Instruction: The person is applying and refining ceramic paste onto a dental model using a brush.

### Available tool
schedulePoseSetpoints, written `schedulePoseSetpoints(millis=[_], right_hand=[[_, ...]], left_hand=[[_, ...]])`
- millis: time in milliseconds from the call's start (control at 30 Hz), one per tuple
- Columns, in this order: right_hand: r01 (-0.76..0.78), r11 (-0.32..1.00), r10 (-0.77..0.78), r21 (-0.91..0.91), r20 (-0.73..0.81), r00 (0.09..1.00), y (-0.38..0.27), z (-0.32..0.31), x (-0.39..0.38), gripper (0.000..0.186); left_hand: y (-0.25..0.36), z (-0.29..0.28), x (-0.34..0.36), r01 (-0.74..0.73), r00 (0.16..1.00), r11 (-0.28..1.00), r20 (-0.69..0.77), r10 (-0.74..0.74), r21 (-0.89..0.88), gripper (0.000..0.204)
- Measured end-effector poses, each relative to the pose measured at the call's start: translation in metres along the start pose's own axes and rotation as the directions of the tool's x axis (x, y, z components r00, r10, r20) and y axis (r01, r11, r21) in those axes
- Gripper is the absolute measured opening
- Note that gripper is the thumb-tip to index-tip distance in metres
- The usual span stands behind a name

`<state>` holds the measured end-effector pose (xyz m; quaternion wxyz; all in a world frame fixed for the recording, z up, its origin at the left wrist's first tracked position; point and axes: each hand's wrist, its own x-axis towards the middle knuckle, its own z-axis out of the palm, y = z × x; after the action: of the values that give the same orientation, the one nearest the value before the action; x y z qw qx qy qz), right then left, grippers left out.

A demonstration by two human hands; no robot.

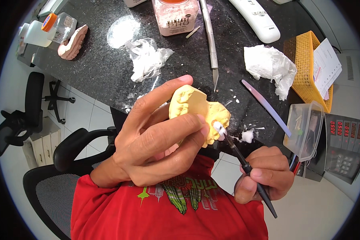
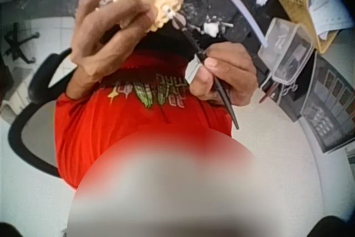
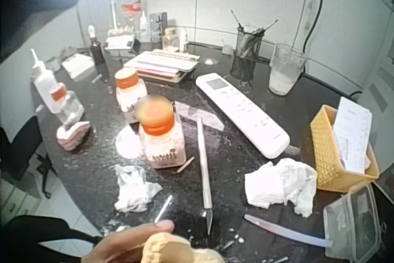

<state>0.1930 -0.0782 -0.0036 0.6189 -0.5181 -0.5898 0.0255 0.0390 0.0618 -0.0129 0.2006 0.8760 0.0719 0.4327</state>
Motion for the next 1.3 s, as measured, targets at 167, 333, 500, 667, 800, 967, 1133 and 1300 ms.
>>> schedulePoseSetpoints(millis=[167, 333, 500, 667, 800, 967, 1133, 1300], right_hand=[[0.016, 1.000, -0.016, -0.001, -0.004, 1.000, 0.002, 0.000, 0.001, 0.023], [0.007, 0.997, -0.004, 0.073, -0.046, 0.999, 0.002, -0.006, -0.002, 0.027], [0.129, 0.991, -0.127, 0.020, -0.093, 0.988, -0.003, 0.002, -0.001, 0.029], [0.166, 0.986, -0.166, -0.012, -0.153, 0.974, -0.011, 0.009, 0.004, 0.029], [0.081, 0.997, -0.080, 0.006, -0.130, 0.988, -0.010, 0.018, 0.002, 0.030], [0.058, 0.998, -0.062, -0.033, -0.108, 0.992, -0.010, 0.017, 0.004, 0.030], [0.055, 0.998, -0.053, 0.017, -0.123, 0.991, -0.009, 0.017, 0.007, 0.029], [0.044, 0.999, -0.043, 0.002, -0.114, 0.993, -0.010, 0.017, 0.007, 0.030]], left_hand=[[-0.001, 0.000, 0.002, -0.002, 1.000, 1.000, -0.004, 0.002, 0.006, 0.030], [-0.006, 0.002, 0.003, -0.045, 0.997, 0.999, -0.059, 0.046, 0.015, 0.027], [0.001, -0.001, 0.005, 0.108, 0.994, 0.985, -0.017, -0.112, -0.137, 0.034], [0.011, 0.002, 0.009, 0.235, 0.941, 0.886, -0.133, -0.310, -0.400, 0.038], [0.012, 0.002, 0.006, 0.291, 0.928, 0.888, -0.121, -0.352, -0.357, 0.040], [0.007, 0.001, 0.004, 0.239, 0.948, 0.908, -0.120, -0.295, -0.345, 0.043], [0.006, 0.006, 0.008, 0.182, 0.946, 0.915, -0.191, -0.263, -0.360, 0.038], [0.005, 0.008, 0.007, 0.142, 0.956, 0.938, -0.203, -0.213, -0.317, 0.040]])
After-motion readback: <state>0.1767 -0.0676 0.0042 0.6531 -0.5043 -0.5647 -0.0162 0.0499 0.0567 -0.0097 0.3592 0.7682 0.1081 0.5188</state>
